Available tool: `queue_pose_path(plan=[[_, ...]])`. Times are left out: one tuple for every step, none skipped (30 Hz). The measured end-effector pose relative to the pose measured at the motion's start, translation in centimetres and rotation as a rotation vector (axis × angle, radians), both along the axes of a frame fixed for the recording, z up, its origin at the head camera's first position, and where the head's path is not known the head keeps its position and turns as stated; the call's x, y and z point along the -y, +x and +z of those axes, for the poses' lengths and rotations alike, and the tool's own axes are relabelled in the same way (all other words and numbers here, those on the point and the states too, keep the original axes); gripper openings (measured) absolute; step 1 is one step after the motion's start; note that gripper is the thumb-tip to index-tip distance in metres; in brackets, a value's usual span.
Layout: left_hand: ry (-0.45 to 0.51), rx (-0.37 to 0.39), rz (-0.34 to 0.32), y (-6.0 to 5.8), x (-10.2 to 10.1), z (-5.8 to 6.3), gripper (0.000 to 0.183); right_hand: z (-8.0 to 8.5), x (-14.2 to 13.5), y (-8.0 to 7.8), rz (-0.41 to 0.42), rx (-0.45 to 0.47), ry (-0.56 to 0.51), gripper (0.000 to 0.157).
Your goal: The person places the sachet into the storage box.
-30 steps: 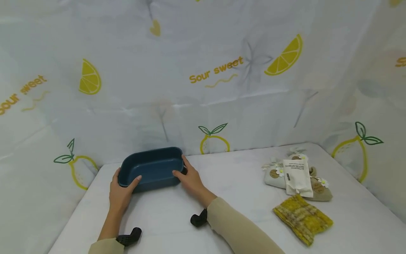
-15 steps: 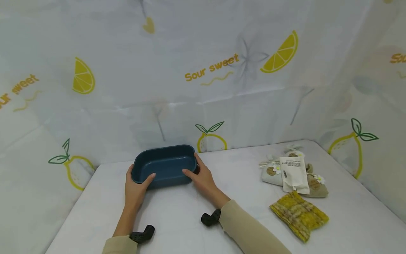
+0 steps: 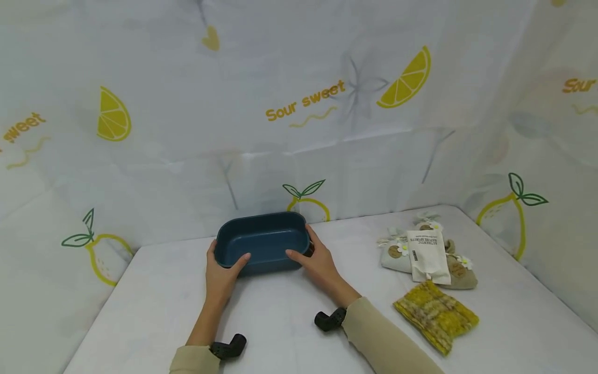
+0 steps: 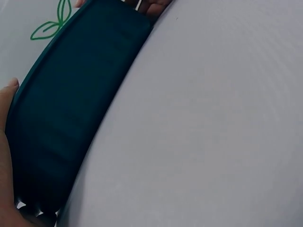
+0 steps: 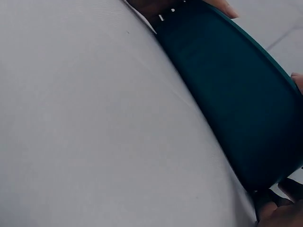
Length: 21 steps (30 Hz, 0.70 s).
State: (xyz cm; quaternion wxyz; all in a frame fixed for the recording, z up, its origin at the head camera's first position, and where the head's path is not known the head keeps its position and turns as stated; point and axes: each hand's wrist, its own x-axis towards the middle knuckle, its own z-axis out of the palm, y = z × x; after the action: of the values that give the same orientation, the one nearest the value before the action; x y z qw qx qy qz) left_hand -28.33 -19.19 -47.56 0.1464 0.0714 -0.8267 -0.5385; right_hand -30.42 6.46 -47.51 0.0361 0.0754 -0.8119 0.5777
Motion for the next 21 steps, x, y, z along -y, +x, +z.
queue_pose_path(plan=[[0.005,-0.004,0.000,0.0,-0.4,0.0,0.111,0.0,-0.3,0.0,-0.004,0.002,-0.001,0.095],[0.010,-0.009,-0.001,-0.1,-0.7,-0.1,0.111,0.0,-0.7,0.0,-0.008,0.003,0.002,0.095],[0.015,-0.014,-0.002,-0.1,-1.1,-0.1,0.111,0.0,-1.0,0.1,-0.012,0.003,0.002,0.094],[0.019,-0.019,-0.002,-0.2,-1.4,-0.2,0.110,0.0,-1.3,0.1,-0.015,0.003,0.003,0.094],[0.024,-0.022,-0.004,-0.2,-1.8,-0.2,0.110,0.0,-1.6,0.2,-0.021,0.003,0.004,0.093],[0.026,-0.022,-0.005,-0.2,-2.1,-0.3,0.110,0.0,-1.9,0.2,-0.027,0.003,0.008,0.093],[0.028,-0.024,-0.008,-0.3,-2.4,-0.3,0.111,0.0,-2.2,0.2,-0.032,0.004,0.011,0.093],[0.032,-0.024,-0.010,-0.3,-2.7,-0.4,0.111,0.0,-2.5,0.3,-0.038,0.001,0.018,0.093],[0.034,-0.025,-0.010,-0.3,-3.0,-0.4,0.111,0.0,-2.8,0.3,-0.045,0.002,0.020,0.093],[0.036,-0.027,-0.011,-0.3,-3.3,-0.5,0.111,0.0,-3.1,0.3,-0.051,0.002,0.024,0.094],[0.043,-0.028,-0.012,-0.4,-3.7,-0.5,0.111,-0.1,-3.4,0.3,-0.057,0.002,0.033,0.094],[0.047,-0.034,-0.013,-0.4,-4.1,-0.5,0.111,-0.1,-3.8,0.3,-0.058,-0.001,0.038,0.094],[0.059,-0.043,-0.012,-0.5,-4.5,-0.5,0.111,-0.1,-4.1,0.2,-0.060,-0.003,0.039,0.094],[0.069,-0.051,-0.012,-0.5,-4.9,-0.5,0.111,-0.1,-4.5,0.3,-0.064,-0.007,0.041,0.093],[0.078,-0.059,-0.012,-0.6,-5.4,-0.5,0.110,-0.1,-4.9,0.3,-0.070,-0.006,0.043,0.093],[0.088,-0.067,-0.015,-0.6,-6.0,-0.5,0.110,-0.1,-5.3,0.3,-0.078,-0.006,0.049,0.093],[0.097,-0.073,-0.019,-0.6,-6.5,-0.5,0.110,-0.1,-5.7,0.3,-0.087,-0.005,0.053,0.093],[0.108,-0.080,-0.023,-0.7,-7.1,-0.5,0.110,0.0,-6.1,0.4,-0.097,-0.004,0.055,0.092],[0.120,-0.087,-0.028,-0.7,-7.7,-0.5,0.110,0.0,-6.5,0.4,-0.112,0.002,0.060,0.092],[0.126,-0.089,-0.033,-0.7,-8.2,-0.6,0.110,0.0,-6.8,0.4,-0.125,0.008,0.067,0.092],[0.135,-0.093,-0.038,-0.6,-8.8,-0.6,0.110,0.0,-7.1,0.4,-0.139,0.012,0.073,0.092]])
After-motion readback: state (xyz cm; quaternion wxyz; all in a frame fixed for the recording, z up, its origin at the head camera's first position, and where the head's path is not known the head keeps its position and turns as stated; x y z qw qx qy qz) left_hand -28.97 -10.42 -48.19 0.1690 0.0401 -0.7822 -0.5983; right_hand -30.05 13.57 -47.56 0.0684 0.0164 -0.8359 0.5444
